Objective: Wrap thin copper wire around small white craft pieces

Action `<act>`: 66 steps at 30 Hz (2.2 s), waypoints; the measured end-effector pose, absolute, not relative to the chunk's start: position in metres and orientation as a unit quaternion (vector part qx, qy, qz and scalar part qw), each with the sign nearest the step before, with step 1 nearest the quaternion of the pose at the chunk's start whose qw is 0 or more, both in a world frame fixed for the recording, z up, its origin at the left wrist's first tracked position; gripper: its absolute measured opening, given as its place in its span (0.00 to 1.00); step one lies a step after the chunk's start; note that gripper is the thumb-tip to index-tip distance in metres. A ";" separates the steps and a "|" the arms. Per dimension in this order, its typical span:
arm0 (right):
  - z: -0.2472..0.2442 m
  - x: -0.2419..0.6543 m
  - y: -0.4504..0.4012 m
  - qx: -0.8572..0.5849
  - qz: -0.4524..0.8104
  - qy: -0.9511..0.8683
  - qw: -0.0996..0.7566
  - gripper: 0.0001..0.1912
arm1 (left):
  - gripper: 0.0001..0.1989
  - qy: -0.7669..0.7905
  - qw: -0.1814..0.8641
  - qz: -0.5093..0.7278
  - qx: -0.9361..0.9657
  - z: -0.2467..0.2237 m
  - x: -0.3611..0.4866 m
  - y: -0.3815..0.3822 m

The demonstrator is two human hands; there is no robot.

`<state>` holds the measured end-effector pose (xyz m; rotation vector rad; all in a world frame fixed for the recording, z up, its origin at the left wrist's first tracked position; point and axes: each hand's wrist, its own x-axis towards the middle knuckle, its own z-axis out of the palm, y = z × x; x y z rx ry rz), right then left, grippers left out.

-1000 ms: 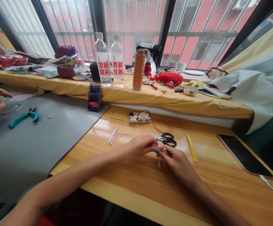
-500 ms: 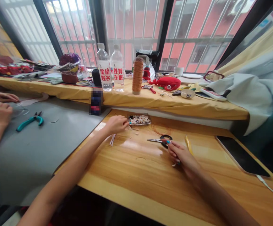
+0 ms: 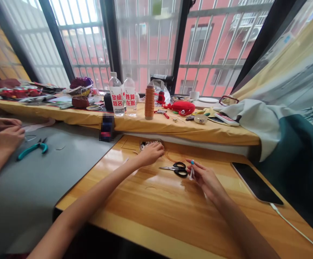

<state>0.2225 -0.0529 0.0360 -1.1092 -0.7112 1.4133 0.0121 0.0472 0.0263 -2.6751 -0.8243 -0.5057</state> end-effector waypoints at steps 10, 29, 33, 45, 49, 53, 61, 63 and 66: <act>0.036 0.230 -0.052 -0.499 0.587 -0.273 0.576 0.09 | 0.07 -0.312 0.041 -0.173 -0.933 0.015 0.057 0.065; 0.037 0.226 -0.052 -0.486 0.620 -0.290 0.544 0.05 | 0.12 -0.322 -0.037 -0.243 -0.915 0.019 0.054 0.073; 0.033 0.226 -0.052 -0.494 0.617 -0.308 0.530 0.04 | 0.09 -0.311 -0.001 -0.243 -0.919 0.023 0.055 0.069; 0.036 0.220 -0.054 -0.470 0.612 -0.363 0.521 0.12 | 0.06 -0.363 -0.246 -0.738 -0.514 0.102 0.046 0.049; 0.035 0.213 -0.056 -0.458 0.622 -0.404 0.491 0.17 | 0.03 -0.279 -0.504 -0.665 -0.476 0.114 0.040 0.012; 0.028 0.197 -0.061 -0.471 0.579 -0.515 0.422 0.18 | 0.07 -0.309 -0.641 -0.355 -0.606 0.065 0.042 -0.030; 0.007 0.183 -0.056 -0.508 0.512 -0.531 0.445 0.23 | 0.10 -0.358 -0.512 -0.375 -0.685 0.009 0.037 -0.036; 0.008 0.187 -0.053 -0.506 0.535 -0.507 0.448 0.23 | 0.10 -0.388 -0.492 -0.388 -0.676 0.010 0.036 -0.034; 0.013 0.191 -0.051 -0.494 0.591 -0.518 0.372 0.25 | 0.10 -0.424 -0.418 -0.363 -0.717 0.010 0.036 -0.038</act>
